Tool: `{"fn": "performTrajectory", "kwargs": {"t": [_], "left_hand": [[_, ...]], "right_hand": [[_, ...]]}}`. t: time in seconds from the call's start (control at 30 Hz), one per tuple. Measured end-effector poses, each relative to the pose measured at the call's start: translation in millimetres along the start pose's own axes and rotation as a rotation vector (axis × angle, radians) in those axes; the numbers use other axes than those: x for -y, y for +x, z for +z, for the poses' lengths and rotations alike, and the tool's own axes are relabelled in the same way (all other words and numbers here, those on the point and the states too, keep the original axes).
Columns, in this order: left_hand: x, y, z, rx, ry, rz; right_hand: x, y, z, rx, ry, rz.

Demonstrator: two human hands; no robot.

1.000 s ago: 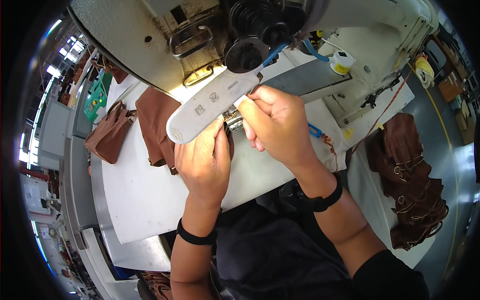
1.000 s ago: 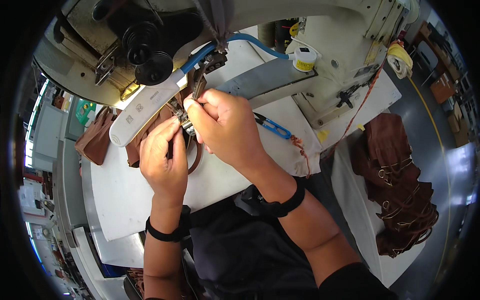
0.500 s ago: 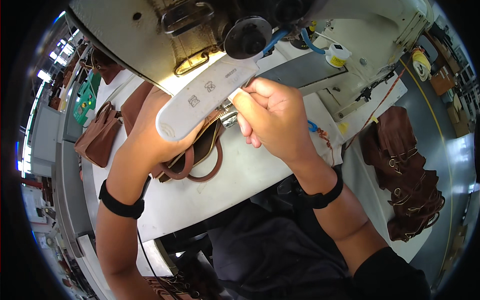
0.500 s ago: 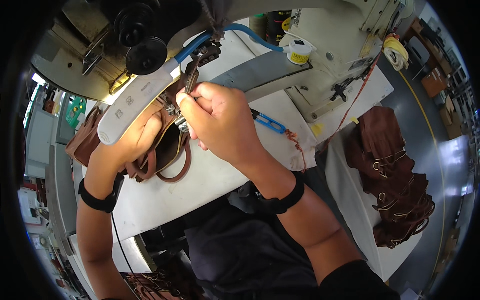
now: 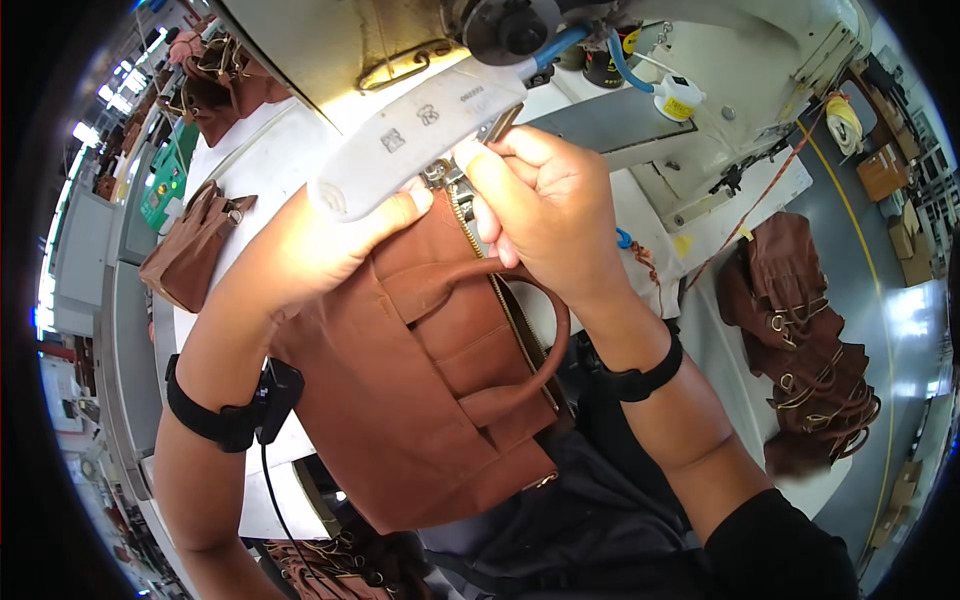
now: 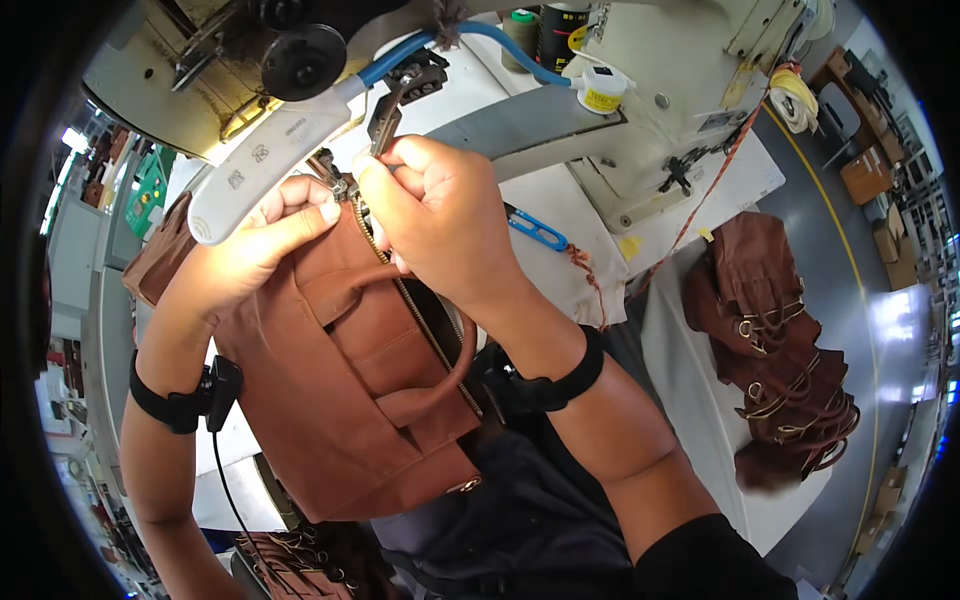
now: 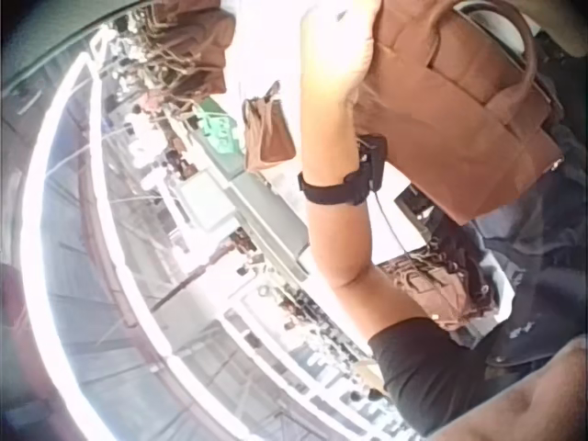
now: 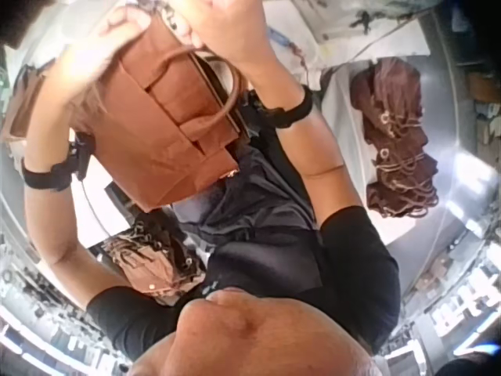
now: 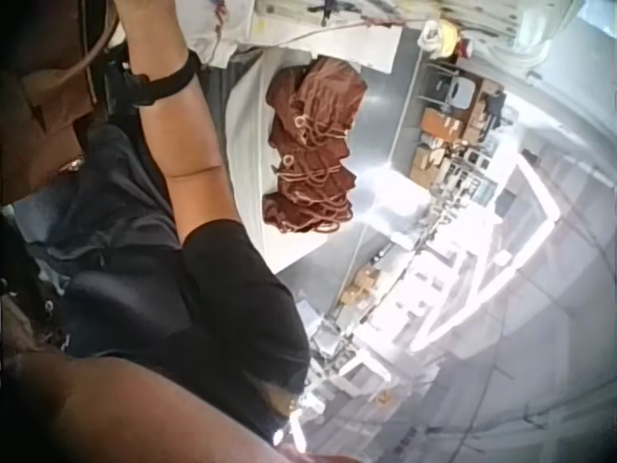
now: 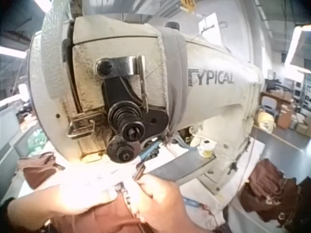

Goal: The person sews a brown leather handbag using an industrial sewing machine. They align the zipper and bag edges, guide the material under the needle, and stitch along the perimeter. The person handles multiple finished bags on the table, moving them aside to access the work area.

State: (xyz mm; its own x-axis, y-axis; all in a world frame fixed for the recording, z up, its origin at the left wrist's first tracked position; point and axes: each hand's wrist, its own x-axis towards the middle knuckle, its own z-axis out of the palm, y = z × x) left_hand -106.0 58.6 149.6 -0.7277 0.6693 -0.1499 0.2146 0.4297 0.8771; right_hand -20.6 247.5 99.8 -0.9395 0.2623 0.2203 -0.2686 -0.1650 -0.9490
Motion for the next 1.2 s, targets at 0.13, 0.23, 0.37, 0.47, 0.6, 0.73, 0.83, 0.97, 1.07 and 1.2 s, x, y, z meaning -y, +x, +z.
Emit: {"fn": "performTrajectory", "kwargs": {"t": [0.13,0.23,0.37,0.47,0.6,0.73,0.83,0.97,1.07,1.2], "left_hand": [[2.3,0.0,-5.8,0.044,-0.242,-0.082],[6.5,2.6,-16.8,0.208,-0.183,-0.089],[6.4,1.3,-8.3,0.026,-0.054,0.014],[6.4,-4.0,-22.4,-0.048,0.161,0.033],[21.0,-7.8,-12.4,-0.252,0.091,0.180],[-2.4,-21.8,12.2,-0.283,0.533,0.320],[3.6,-13.5,9.3,-0.328,0.638,0.543],[24.6,0.7,-9.4,-0.290,0.340,0.429],[16.8,-0.2,-13.5,-0.372,0.236,-0.029],[61.3,-5.4,-40.2,-0.486,0.614,0.165]], "right_hand": [[-0.8,-0.6,-1.3,-0.015,-0.058,-0.021],[-0.8,-2.0,-3.1,0.005,-0.192,-0.043],[-5.8,-15.7,-24.0,0.021,-0.292,-0.085],[0.8,-36.4,-46.0,0.004,-0.446,-0.122],[10.0,-51.4,-64.6,-0.054,-0.434,-0.067],[9.3,-54.6,-71.2,-0.055,-0.444,-0.024],[9.6,-60.7,-76.5,-0.055,-0.471,-0.001],[12.9,-68.7,-97.0,-0.080,-0.486,-0.043],[26.2,-73.3,-122.7,-0.145,-0.599,-0.076],[77.9,-72.8,-152.4,-0.308,-0.742,-0.269]]}}
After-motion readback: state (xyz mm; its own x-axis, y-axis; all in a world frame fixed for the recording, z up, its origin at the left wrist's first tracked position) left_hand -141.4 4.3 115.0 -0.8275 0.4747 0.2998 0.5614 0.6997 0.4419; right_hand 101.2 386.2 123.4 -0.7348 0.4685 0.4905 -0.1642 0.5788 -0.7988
